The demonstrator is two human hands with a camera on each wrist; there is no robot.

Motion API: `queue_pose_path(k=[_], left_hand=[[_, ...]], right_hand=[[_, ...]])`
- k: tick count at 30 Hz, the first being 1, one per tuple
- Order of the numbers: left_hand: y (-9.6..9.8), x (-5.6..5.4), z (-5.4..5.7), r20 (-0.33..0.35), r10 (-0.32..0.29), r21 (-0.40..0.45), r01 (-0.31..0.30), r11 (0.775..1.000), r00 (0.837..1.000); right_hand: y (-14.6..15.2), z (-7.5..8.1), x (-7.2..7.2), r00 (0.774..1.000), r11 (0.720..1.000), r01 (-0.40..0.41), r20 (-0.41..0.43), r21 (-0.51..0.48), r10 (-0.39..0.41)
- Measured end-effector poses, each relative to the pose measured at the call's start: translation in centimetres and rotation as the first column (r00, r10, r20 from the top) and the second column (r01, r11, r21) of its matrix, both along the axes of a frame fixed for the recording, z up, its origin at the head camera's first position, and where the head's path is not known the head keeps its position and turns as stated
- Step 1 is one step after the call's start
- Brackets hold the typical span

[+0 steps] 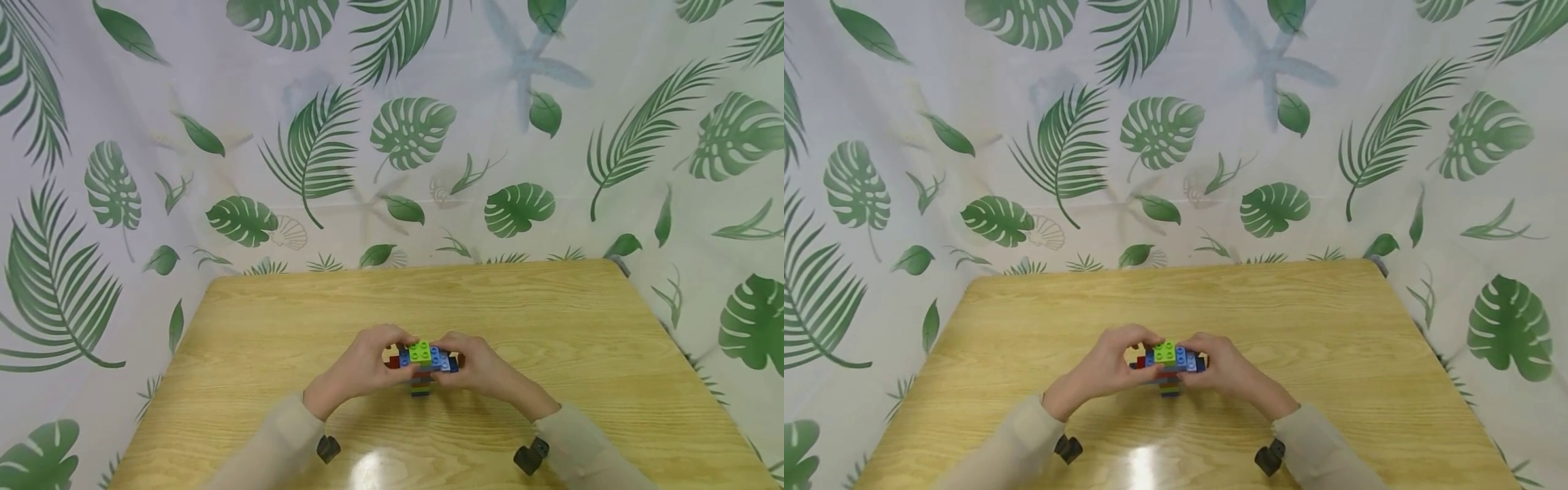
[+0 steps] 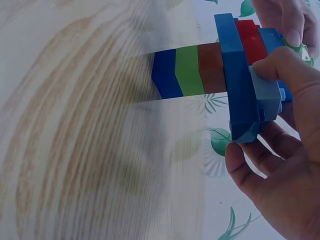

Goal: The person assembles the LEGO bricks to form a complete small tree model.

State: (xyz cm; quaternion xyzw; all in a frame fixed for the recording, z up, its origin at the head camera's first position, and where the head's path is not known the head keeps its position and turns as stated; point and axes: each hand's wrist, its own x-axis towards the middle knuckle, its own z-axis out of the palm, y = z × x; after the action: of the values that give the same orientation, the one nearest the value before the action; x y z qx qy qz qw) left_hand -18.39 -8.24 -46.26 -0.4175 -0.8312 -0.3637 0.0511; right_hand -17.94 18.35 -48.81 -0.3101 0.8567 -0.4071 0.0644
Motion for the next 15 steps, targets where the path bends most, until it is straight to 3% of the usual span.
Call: queue_pose_path(k=[7,15], left_hand=[[-0.8,0.7,-2.0,0.14,0.063,0.037,-0.068,0.997,0.988],[-1.7,0.8,-3.6,0.27,0.122,-0.042,-0.115,0.993,0.955]], right_hand=[[-0.2,0.0,0.1,1.0,1.0,-0.006,-0.013,0.009,0.006],[-0.1,-0.1,0.1,0.998,0.999,0.046,0.054,-0.011,-0.045]])
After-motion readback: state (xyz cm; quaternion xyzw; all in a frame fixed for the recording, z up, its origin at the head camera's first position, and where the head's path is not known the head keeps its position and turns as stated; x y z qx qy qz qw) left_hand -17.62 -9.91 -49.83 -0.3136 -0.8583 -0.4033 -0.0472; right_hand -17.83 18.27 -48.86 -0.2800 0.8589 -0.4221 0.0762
